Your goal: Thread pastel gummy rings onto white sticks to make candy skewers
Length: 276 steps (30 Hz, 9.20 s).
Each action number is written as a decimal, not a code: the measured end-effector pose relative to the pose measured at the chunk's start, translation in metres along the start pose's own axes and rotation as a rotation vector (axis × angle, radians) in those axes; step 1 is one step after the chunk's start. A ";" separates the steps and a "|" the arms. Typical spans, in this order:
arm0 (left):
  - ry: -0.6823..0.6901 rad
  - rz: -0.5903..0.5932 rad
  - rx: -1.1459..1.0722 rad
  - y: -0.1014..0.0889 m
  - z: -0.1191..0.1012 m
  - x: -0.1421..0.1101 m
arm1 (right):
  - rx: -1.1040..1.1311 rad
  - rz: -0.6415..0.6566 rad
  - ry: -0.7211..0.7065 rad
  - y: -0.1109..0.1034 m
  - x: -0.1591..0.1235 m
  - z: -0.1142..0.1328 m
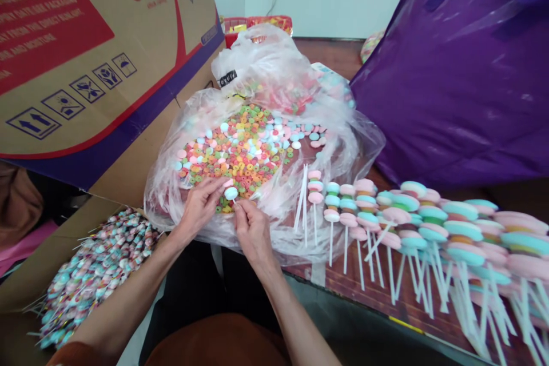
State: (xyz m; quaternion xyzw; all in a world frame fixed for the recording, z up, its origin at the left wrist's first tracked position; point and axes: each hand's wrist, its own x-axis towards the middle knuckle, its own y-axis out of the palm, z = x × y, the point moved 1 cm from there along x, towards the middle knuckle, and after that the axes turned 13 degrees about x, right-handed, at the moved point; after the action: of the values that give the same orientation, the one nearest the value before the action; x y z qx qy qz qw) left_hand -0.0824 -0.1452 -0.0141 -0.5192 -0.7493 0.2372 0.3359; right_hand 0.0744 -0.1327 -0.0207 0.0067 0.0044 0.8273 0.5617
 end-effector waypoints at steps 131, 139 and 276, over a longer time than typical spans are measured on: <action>0.125 0.264 0.570 -0.016 0.010 0.089 | -0.060 -0.106 -0.171 -0.006 -0.006 -0.007; 0.333 0.326 0.464 -0.022 0.006 0.076 | -0.022 -0.131 -0.135 -0.007 -0.005 -0.006; -0.151 -0.177 -0.278 -0.005 0.019 0.008 | -0.119 0.050 -0.188 -0.003 -0.003 -0.008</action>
State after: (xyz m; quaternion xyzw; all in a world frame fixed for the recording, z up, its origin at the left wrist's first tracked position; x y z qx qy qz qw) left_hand -0.1015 -0.1400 -0.0209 -0.4731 -0.8408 0.1392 0.2233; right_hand 0.0780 -0.1343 -0.0293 0.0511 -0.0974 0.8354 0.5385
